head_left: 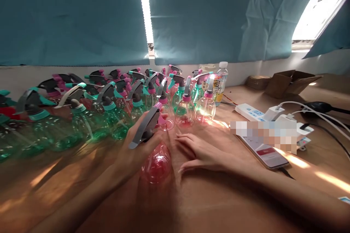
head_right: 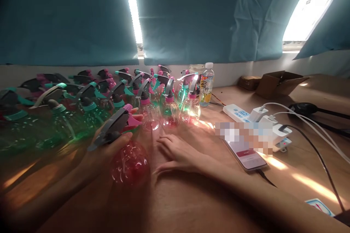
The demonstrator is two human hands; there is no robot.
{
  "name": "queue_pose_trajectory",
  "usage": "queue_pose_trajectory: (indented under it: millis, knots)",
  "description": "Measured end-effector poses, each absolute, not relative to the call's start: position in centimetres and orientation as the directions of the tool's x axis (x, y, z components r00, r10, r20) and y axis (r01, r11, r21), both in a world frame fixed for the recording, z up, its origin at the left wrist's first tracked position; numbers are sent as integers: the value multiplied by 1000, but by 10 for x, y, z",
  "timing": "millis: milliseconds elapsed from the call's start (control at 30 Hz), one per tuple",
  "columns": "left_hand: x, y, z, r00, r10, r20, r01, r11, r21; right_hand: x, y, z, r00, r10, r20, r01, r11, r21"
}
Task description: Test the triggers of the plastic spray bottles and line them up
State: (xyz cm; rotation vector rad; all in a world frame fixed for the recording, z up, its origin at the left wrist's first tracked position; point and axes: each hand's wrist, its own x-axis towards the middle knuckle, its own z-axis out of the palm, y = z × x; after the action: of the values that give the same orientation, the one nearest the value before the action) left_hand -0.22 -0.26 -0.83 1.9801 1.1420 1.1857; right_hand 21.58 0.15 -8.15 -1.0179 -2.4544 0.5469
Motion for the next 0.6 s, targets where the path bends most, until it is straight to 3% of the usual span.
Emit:
queue_pose_trajectory:
  millis: [267, 600]
  knots:
    - [-3, 2, -13, 266, 886, 379, 394, -459, 797, 237, -2, -70, -526, 843, 116, 806, 537, -250]
    - [-2, -3, -2, 305, 907, 292, 376, -396, 838, 237, -1, -79, -516, 852, 86, 822, 521, -228]
